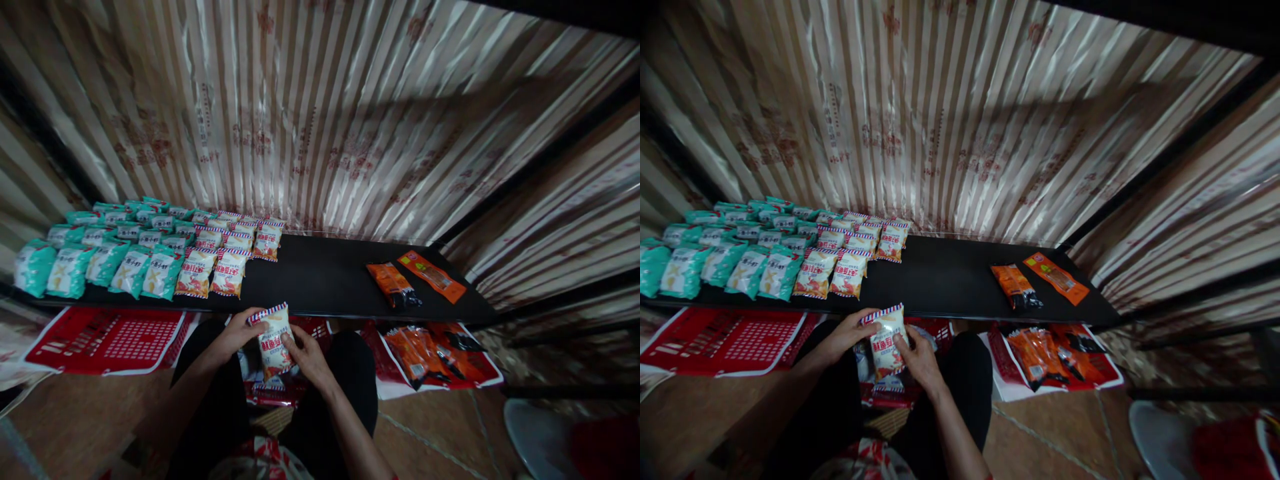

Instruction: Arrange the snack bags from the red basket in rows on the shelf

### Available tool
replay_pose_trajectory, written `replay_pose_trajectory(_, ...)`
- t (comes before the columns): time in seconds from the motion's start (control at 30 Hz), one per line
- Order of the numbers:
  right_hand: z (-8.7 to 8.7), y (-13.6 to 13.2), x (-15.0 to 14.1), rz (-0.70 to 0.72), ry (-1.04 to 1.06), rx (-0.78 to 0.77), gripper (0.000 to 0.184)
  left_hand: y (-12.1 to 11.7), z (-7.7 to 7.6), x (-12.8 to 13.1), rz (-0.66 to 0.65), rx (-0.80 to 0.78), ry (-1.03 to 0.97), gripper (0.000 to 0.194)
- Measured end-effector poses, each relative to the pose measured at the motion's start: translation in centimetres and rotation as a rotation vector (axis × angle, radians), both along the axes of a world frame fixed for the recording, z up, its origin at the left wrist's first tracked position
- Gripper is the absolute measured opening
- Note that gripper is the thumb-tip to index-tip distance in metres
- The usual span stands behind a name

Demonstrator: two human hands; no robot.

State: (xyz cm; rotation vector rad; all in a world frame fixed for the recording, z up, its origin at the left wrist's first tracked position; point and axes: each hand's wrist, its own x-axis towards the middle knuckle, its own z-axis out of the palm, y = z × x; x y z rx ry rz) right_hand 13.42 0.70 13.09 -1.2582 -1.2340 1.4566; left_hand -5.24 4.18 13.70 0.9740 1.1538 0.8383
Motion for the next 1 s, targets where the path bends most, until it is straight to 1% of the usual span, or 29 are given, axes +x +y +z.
replay_pose_trajectory(0.1,-0.3,0.1,-0.5,-0.118,0.056,-0.041,0.039,-0.1,-0.4,0.5,0.072,-0.006,-0.061,0.055)
replay_pose_trajectory(0.2,-0.8,0.3,-0.8,-0.185,0.048,-0.058,0.040,-0.4,-0.5,1.1,0.123,-0.026,-0.159,0.058)
replay_pose_trajectory(0.27,-1.1,0.5,-1.0,-0.218,0.018,-0.054,0.040,-0.6,-0.5,1.5,0.110,-0.024,-0.213,0.055)
replay_pose_trajectory(0.37,-1.9,0.8,-1.1,-0.251,-0.022,-0.023,0.038,-0.8,-0.8,1.8,0.081,-0.017,-0.221,0.051)
replay_pose_trajectory(0.5,-2.6,1.4,-1.1,-0.284,-0.072,0.018,0.037,-1.0,-1.9,2.2,0.067,-0.060,-0.200,0.055)
replay_pose_trajectory(0.63,-2.8,2.0,-1.3,-0.323,-0.094,0.012,0.037,-1.0,-2.9,2.5,0.071,-0.076,-0.200,0.054)
replay_pose_trajectory(0.73,-2.4,2.2,-1.6,-0.320,-0.045,-0.005,0.038,-0.8,-3.2,2.6,0.095,-0.069,-0.216,0.054)
replay_pose_trajectory(0.83,-1.8,2.3,-1.6,-0.290,0.012,-0.041,0.039,-0.4,-3.3,2.6,0.123,-0.053,-0.211,0.050)
replay_pose_trajectory(1.0,-1.4,2.3,-1.2,-0.138,0.139,-0.082,0.040,0.8,-3.6,2.2,0.130,0.005,-0.182,0.045)
